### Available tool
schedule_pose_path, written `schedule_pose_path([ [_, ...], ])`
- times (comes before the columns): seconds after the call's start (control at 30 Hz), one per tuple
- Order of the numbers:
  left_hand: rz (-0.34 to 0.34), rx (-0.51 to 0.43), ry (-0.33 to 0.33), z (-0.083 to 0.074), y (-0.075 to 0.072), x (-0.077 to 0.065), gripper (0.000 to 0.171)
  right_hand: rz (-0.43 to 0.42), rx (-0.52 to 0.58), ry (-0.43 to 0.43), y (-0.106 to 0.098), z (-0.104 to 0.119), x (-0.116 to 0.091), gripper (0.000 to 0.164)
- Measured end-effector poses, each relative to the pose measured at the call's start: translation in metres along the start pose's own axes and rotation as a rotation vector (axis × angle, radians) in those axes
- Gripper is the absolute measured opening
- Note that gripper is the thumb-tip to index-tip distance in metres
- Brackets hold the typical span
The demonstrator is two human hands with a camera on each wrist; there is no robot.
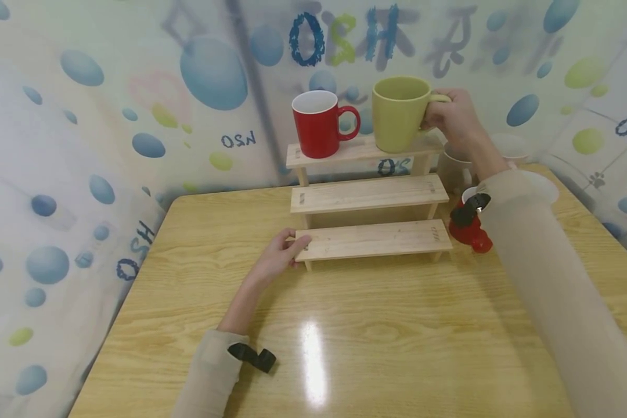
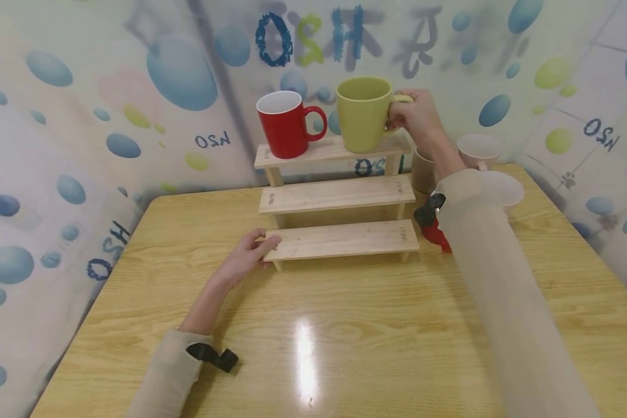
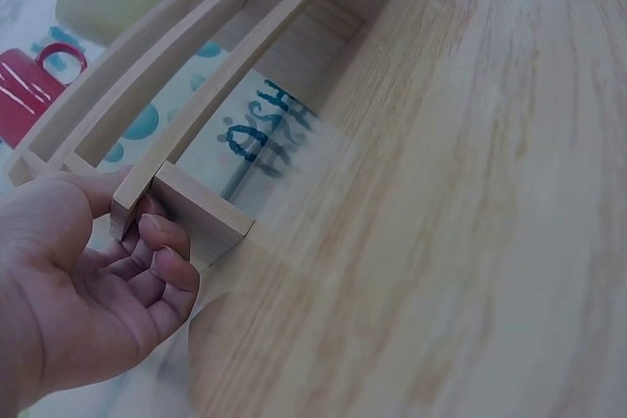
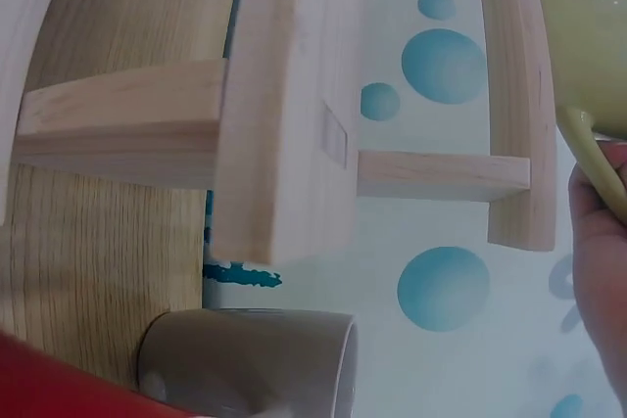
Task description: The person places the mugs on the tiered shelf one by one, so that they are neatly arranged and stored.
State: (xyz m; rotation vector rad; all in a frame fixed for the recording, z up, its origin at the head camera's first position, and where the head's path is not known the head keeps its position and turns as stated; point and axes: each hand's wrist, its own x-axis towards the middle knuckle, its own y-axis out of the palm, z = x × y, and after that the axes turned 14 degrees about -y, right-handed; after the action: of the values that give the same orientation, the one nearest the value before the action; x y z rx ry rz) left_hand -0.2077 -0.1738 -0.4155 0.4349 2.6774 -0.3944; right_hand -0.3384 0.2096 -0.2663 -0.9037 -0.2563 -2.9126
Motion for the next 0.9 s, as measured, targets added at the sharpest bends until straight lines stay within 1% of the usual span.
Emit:
schedule_pose_path([
  [0.17,-0.005,0.004,-0.012,-0.002,0.002,0.000,0.039,0.014,-0.017,0.032,-0.002,0.001,0.003,0.023],
  [0.33,-0.006,0.005,-0.001,-0.001,0.001,0.001,0.042,0.007,-0.049,0.060,-0.002,0.002,0.007,0.023],
  [0.53,-0.012,0.007,0.014,0.001,0.001,0.001,0.046,0.006,-0.062,0.061,-0.002,0.002,0.010,0.022],
  [0.7,-0.012,-0.004,0.032,0.001,0.001,0.000,0.045,0.005,-0.091,0.056,-0.002,0.001,0.011,0.021],
  [0.83,-0.016,-0.007,0.031,0.002,0.001,0.000,0.043,0.022,-0.125,0.052,-0.003,0.001,0.012,0.021],
  [0.9,-0.016,-0.001,0.029,0.002,0.002,0.000,0.043,0.042,-0.161,0.053,-0.005,0.001,0.012,0.021],
])
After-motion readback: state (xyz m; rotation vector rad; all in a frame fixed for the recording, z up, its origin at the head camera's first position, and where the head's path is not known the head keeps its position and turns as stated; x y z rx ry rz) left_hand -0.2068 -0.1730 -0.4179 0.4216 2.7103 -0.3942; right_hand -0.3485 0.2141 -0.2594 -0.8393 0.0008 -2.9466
